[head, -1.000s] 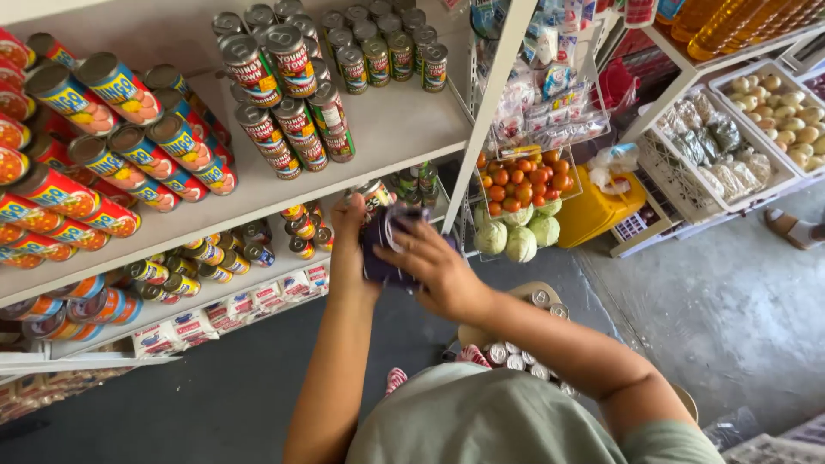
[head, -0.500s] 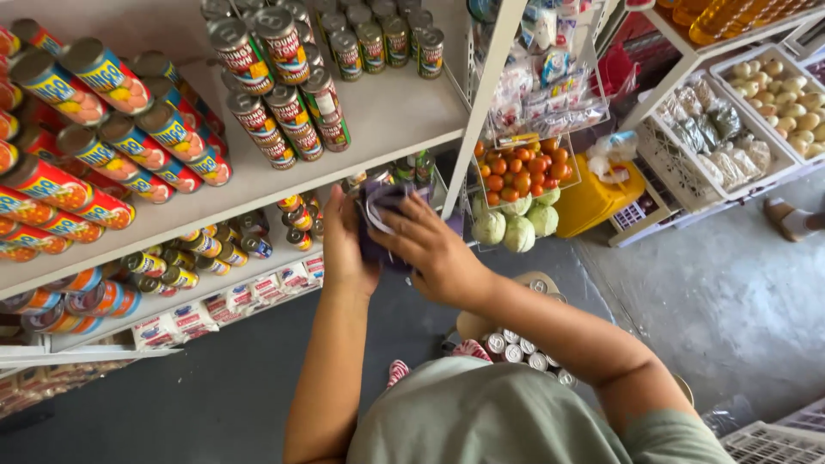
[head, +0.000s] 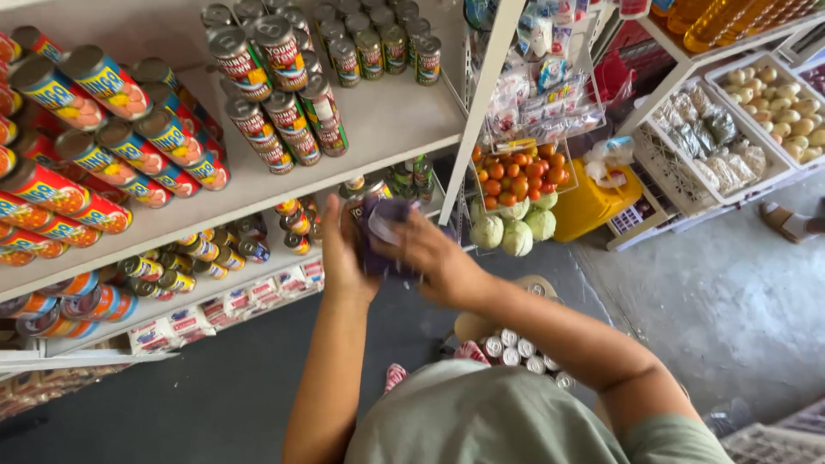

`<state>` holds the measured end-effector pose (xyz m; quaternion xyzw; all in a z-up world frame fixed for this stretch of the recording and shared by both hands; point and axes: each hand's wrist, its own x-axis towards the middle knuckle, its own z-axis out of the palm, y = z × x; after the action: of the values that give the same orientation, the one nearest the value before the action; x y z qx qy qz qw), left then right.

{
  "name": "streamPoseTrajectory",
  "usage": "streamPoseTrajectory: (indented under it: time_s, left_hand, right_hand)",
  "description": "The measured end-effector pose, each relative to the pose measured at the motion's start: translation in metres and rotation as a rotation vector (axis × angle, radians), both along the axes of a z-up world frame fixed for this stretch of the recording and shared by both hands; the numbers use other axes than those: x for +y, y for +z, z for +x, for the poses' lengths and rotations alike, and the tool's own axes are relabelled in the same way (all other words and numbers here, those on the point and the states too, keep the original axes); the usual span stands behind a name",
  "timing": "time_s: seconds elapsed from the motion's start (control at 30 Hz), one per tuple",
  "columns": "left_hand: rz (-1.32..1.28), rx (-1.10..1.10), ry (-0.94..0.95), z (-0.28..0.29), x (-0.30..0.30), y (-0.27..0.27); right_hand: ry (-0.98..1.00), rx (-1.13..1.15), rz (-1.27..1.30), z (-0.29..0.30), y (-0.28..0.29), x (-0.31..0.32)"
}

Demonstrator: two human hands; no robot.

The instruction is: Wiping canned goods with a cloth and organizing them onto a grocery shelf.

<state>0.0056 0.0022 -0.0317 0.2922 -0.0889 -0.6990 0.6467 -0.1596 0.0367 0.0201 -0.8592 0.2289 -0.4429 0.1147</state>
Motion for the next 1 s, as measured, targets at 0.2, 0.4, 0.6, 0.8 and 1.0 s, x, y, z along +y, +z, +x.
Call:
streamPoseTrajectory:
  time_s: [0.2, 0.4, 0.6, 0.8, 1.0]
  left_hand:
    - [-0.151, -0.348, 0.166, -0.005, -0.008, -0.002]
    - [-0.167, -0.420, 0.172, -0.029, 0.002, 0.021]
    - [-0.383, -0.825, 0.311, -0.033, 0.002, 0.054]
    - [-0.534, -0.868, 0.069, -0.031, -0.022, 0.034]
    - [-0.545, -1.070, -0.030, -0.040, -0.085, 0.014]
  right_hand:
    - [-0.096, -0.362, 0.452, 0.009, -0.008, 0.009]
    - [-0.073, -0.466, 0.622, 0.005, -0.018, -0.025]
    - [-0.289, -0.329, 1.011, 0.001, -0.024, -0.027]
    - [-0.476, -0.262, 1.106, -0.020, -0.026, -0.065]
    - [-0.500, -0.661, 1.136, -0.031, -0.062, -0.110]
